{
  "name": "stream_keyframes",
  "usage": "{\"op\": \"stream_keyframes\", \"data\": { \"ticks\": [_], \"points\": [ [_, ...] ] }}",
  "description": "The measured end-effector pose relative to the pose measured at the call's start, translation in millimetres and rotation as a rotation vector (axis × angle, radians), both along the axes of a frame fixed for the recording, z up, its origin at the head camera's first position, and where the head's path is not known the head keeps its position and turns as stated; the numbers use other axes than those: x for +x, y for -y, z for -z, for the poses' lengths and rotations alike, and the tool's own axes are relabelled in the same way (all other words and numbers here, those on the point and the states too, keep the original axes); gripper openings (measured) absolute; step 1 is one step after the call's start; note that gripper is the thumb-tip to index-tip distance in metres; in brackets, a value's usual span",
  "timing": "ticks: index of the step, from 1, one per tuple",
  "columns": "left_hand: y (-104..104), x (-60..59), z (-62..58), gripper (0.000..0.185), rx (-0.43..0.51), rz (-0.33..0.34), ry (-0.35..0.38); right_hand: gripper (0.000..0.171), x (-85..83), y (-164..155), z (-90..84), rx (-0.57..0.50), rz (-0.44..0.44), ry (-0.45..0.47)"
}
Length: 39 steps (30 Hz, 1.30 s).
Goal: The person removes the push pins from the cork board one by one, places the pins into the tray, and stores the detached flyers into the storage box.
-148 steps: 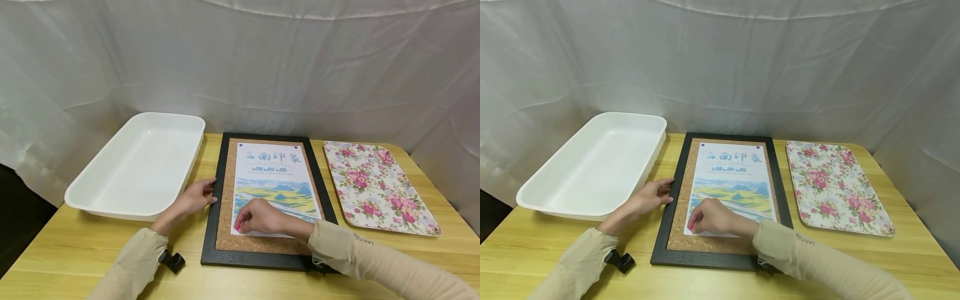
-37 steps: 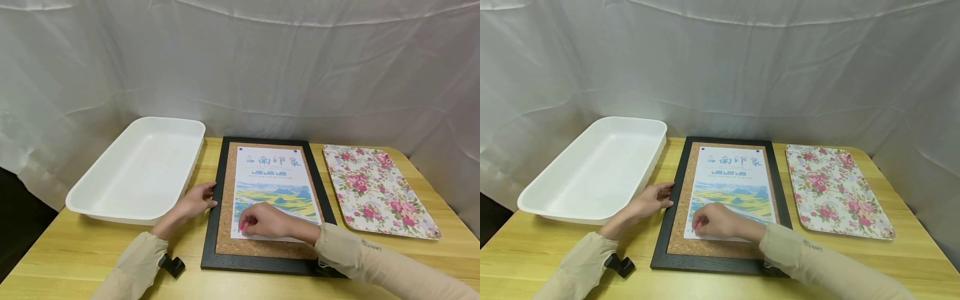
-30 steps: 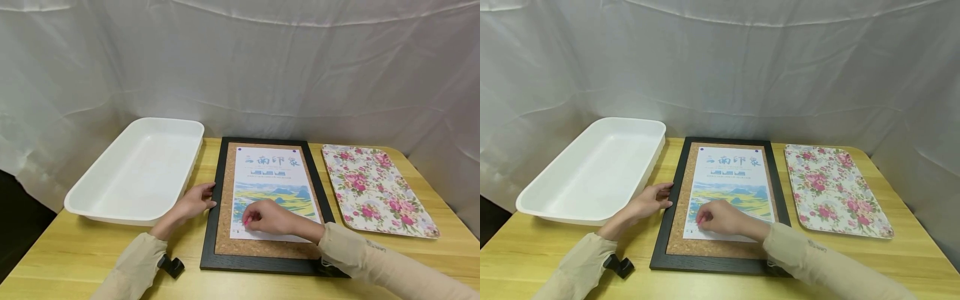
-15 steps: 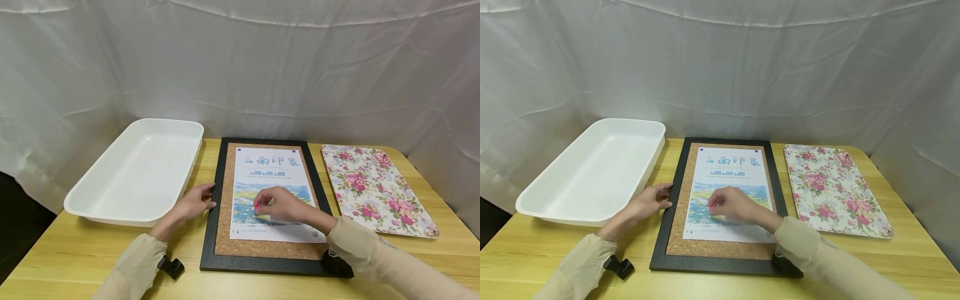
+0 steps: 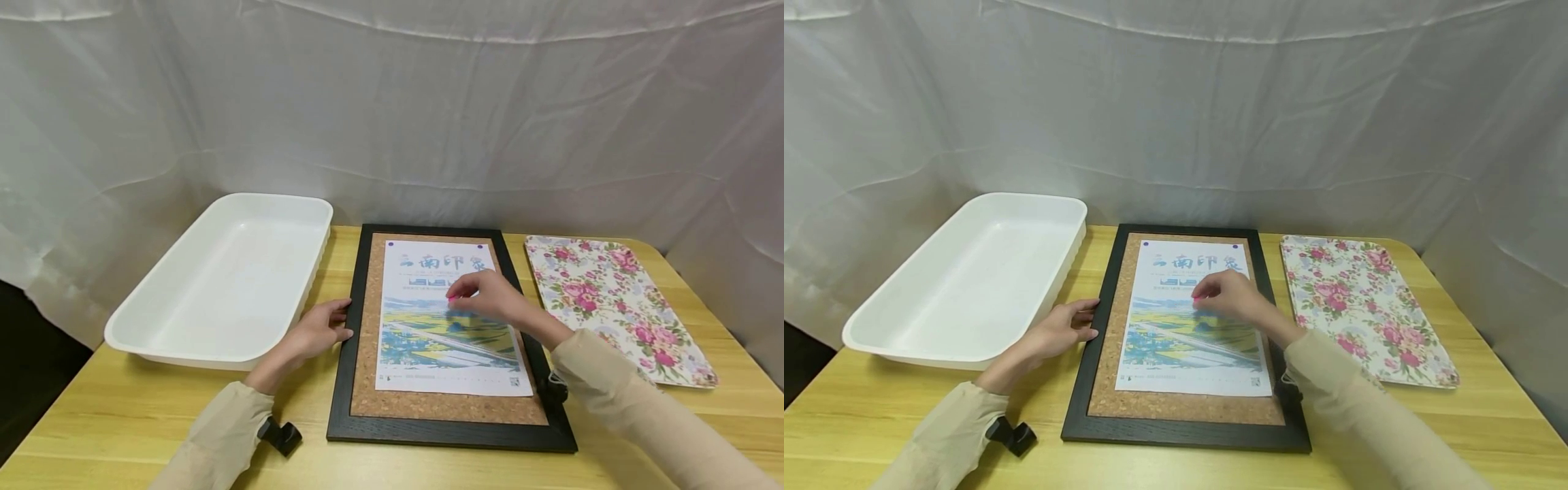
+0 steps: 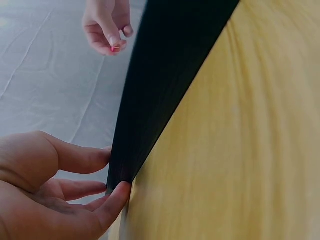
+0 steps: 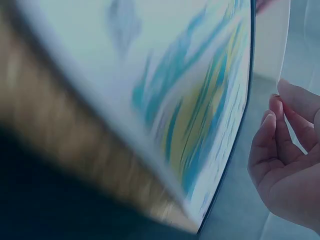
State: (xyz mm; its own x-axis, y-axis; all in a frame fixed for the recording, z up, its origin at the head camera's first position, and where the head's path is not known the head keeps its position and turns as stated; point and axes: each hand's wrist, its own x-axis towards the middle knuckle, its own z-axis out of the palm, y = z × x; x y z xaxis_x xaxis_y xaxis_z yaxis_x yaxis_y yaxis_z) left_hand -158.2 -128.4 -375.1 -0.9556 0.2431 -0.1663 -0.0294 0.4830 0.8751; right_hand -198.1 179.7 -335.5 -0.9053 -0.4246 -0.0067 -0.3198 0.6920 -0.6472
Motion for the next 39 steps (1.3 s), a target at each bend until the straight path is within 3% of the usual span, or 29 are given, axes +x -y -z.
{"op": "stream_keyframes", "data": {
  "ticks": [9,17,33,39],
  "points": [
    [0,0.6,0.6,0.059,-0.005,-0.007,-0.004,0.019,-29.4,-41,-7.9,0.010,0.164,-0.003],
    [0,0.3,0.7,0.059,0.002,-0.008,-0.003,0.026,-45.5,-65,-10.6,0.049,0.269,-0.003],
    [0,0.8,1.3,0.059,0.011,-0.018,0.008,0.036,-61.7,-120,-15.8,-0.024,0.383,-0.040],
    [0,0.7,1.7,0.059,0.008,-0.018,0.013,0.037,-62.9,-140,-8.7,-0.015,0.428,-0.021]
  ]
}}
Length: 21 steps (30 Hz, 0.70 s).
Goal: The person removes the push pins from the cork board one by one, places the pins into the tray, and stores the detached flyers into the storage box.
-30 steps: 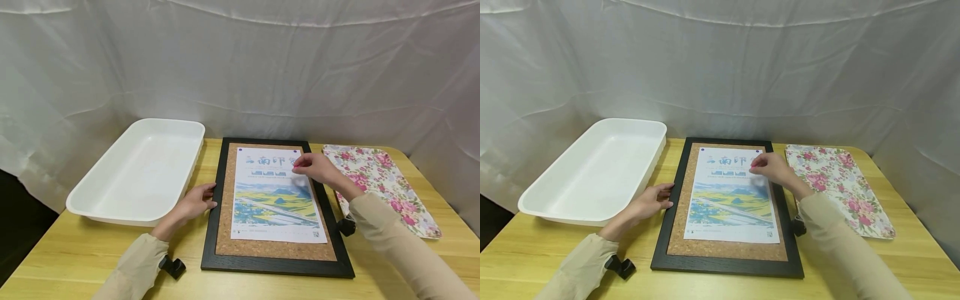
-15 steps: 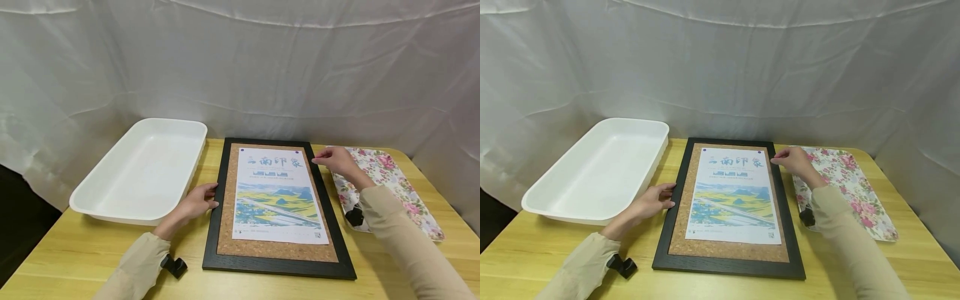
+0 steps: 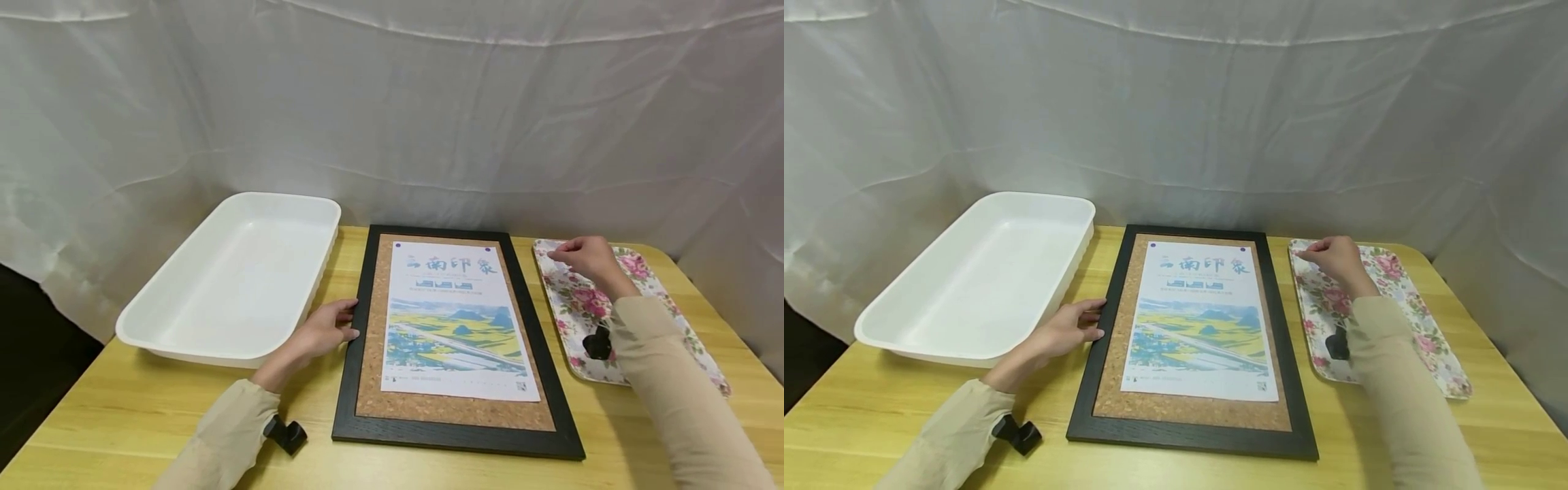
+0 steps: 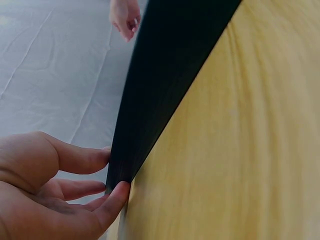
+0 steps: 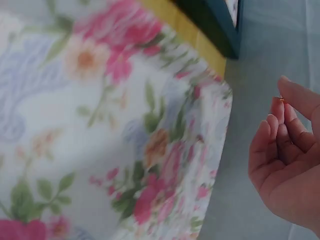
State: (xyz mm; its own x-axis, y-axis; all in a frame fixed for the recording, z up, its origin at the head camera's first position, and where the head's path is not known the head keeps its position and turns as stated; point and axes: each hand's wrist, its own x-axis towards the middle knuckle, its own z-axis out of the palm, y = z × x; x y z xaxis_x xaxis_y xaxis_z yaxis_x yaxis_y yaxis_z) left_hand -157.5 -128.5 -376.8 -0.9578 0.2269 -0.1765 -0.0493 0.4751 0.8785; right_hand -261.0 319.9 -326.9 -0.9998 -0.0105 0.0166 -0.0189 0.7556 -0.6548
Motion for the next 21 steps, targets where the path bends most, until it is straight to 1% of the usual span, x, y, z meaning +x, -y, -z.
{"op": "stream_keyframes", "data": {
  "ticks": [6,13,21],
  "points": [
    [0,0.1,0.1,0.059,0.004,0.001,0.006,0.040,-0.2,-14,10.7,0.000,0.004,0.036],
    [0,-0.2,-0.5,0.059,0.011,-0.007,0.009,0.036,-3.3,-21,18.5,-0.018,0.035,0.027],
    [0,-0.1,0.2,0.059,0.010,-0.004,0.006,0.041,-5.8,-29,27.7,-0.017,0.109,0.050]
  ]
}}
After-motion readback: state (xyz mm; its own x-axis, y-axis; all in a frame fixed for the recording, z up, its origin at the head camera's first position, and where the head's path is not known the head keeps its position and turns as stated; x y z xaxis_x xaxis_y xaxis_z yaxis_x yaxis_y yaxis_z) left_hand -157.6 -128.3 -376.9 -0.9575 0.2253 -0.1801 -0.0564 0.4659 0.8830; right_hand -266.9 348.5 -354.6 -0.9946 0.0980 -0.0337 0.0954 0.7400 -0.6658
